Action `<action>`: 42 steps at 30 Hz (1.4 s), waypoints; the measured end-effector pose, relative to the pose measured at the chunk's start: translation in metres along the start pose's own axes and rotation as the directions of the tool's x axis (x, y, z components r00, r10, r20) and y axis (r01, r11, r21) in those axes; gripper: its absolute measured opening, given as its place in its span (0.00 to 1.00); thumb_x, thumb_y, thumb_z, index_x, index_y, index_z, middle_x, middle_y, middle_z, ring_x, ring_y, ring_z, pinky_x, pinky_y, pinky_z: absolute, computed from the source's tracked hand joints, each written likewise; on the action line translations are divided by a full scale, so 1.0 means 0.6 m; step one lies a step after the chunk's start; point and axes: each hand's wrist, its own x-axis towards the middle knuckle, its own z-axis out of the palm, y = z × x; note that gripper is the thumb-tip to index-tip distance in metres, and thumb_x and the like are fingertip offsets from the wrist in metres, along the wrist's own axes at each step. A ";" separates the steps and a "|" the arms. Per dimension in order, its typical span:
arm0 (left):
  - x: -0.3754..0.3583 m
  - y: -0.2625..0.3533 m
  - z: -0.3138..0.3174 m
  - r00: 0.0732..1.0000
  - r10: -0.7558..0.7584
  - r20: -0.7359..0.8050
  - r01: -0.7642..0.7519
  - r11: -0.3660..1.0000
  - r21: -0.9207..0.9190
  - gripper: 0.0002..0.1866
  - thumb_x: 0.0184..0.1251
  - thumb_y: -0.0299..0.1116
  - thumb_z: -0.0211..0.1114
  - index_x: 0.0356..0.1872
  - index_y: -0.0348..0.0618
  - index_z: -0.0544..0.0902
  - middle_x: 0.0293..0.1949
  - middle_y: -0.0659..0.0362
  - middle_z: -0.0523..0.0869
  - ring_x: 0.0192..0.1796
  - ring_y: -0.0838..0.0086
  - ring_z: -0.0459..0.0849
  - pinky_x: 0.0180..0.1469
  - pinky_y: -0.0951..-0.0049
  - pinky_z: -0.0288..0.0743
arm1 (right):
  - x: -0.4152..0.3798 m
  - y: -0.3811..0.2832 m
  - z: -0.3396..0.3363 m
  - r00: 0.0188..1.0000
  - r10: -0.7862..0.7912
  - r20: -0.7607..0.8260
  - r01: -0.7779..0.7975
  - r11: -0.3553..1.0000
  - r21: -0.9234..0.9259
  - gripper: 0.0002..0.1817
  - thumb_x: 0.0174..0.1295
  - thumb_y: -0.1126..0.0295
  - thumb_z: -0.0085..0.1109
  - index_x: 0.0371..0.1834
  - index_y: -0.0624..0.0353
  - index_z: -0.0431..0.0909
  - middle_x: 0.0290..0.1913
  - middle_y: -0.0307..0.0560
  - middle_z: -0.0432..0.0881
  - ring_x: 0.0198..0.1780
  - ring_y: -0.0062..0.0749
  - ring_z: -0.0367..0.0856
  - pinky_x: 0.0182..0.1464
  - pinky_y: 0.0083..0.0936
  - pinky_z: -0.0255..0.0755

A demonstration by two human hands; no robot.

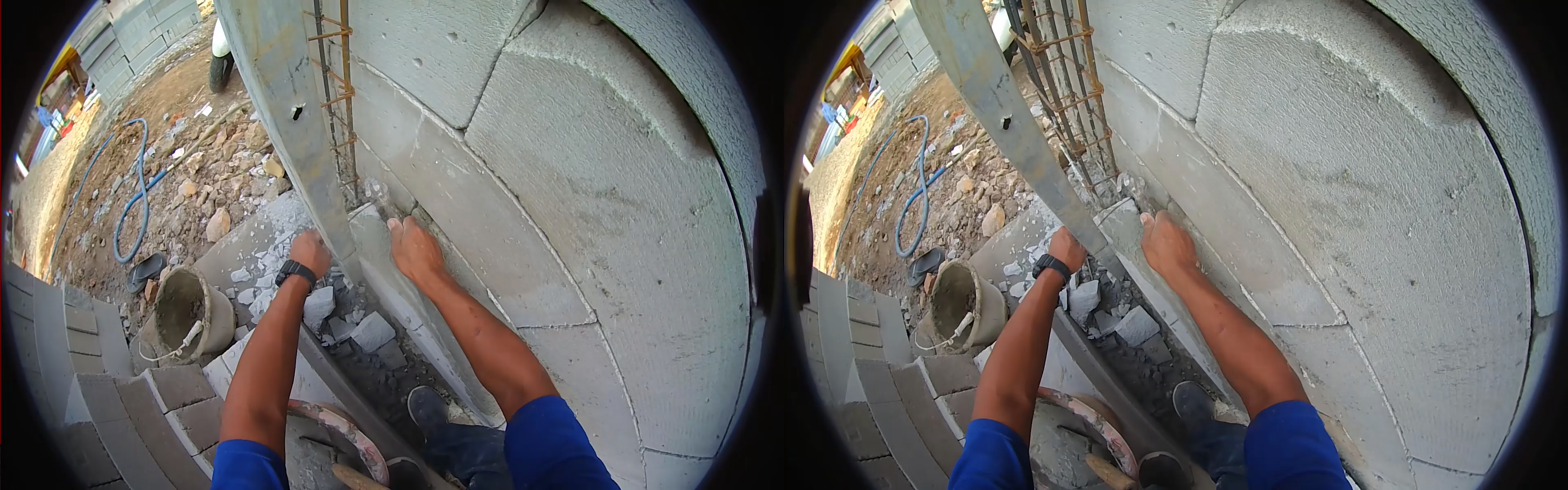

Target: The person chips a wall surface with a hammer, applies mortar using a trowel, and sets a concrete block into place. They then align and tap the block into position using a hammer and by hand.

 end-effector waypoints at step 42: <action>0.002 0.013 -0.008 0.999 -0.049 0.019 0.047 0.996 0.082 0.10 0.60 0.29 0.62 0.35 0.36 0.89 0.36 0.36 0.89 0.42 0.39 0.88 0.47 0.47 0.84 | 0.009 -0.013 -0.006 0.998 0.028 0.060 -0.025 0.999 -0.043 0.27 0.82 0.47 0.39 0.54 0.64 0.74 0.45 0.76 0.86 0.51 0.73 0.85 0.56 0.62 0.75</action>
